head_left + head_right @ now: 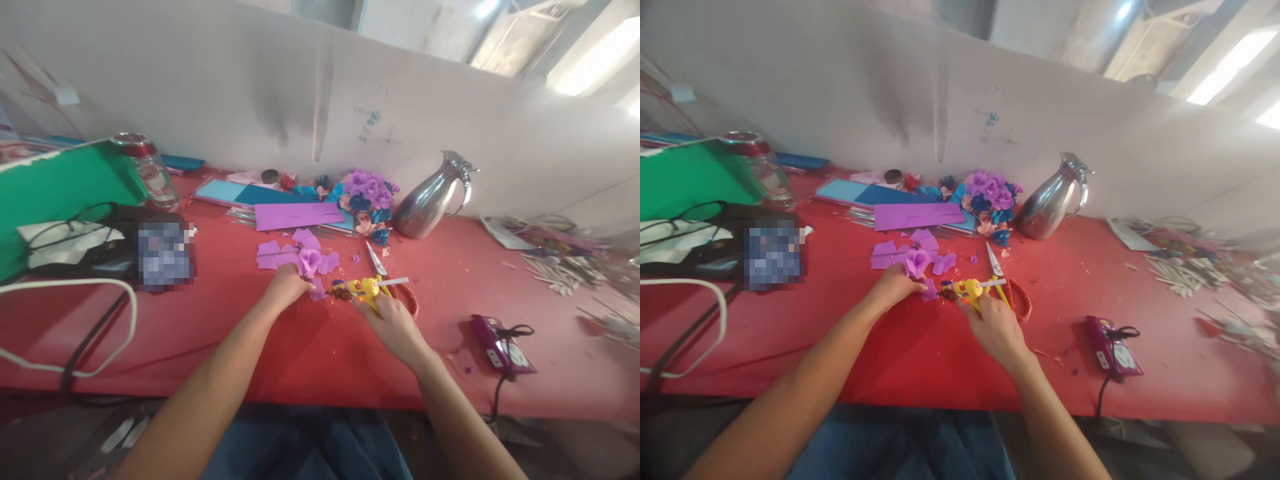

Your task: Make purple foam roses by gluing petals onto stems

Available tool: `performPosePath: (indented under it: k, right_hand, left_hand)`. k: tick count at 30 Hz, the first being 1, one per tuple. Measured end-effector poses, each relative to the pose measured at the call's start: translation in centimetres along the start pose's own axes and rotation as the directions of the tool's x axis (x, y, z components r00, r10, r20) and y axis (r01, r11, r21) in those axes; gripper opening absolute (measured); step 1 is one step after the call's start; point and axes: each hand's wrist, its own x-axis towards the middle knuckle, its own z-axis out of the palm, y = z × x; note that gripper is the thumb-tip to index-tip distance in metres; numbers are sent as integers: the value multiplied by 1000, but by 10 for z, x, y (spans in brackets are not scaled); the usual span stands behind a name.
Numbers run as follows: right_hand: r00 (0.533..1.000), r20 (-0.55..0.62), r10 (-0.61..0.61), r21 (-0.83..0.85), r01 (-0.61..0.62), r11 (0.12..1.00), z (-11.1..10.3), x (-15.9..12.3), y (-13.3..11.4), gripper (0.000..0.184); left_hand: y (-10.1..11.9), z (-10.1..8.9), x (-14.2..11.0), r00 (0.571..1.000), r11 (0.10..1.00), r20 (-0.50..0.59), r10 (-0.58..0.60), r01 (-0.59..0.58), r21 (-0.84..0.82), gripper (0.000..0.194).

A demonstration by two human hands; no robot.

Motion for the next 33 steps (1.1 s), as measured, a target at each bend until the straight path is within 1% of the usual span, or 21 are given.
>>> performPosePath:
  k: [8, 14, 17, 20, 23, 27, 30, 33]
  right_hand:
    - [1000, -13, -2, -15, 2, 1000, 2, 1, 0, 34]
    - [1000, -1, 27, -34, -27, 999, -2, 0, 2, 36]
    - [1000, -16, 18, -34, -19, 999, -4, -1, 1, 36]
    - [1000, -9, 5, -29, -5, 1000, -5, -3, -6, 36]
    - [999, 11, -36, -10, 36, 999, -3, -4, -13, 34]
    - [999, 19, -36, -56, 37, 998, 5, -2, -18, 33]
    - [999, 23, -35, -87, 37, 996, 8, -1, -18, 33]
    - [999, 7, -38, -86, 38, 996, 6, -3, -17, 34]
  left_hand:
    - [2, 0, -1, 1000, 1000, 6, -7, 7, -21, 11]
    - [3, -1, -2, 1000, 1000, 20, -15, 15, -18, 10]
    - [1, 0, -1, 1000, 1000, 0, -6, 6, -14, 11]
    - [-2, 1, 2, 1000, 1000, -12, 3, -3, -7, 11]
    - [-4, 2, 3, 1000, 1000, -4, 19, -19, -22, 11]
    - [-5, 2, 5, 999, 998, 0, 51, -51, -32, 12]
    - [-6, 2, 6, 999, 999, 6, 35, -35, -27, 14]
    - [-6, 3, 6, 1000, 999, 6, 17, -17, -43, 16]
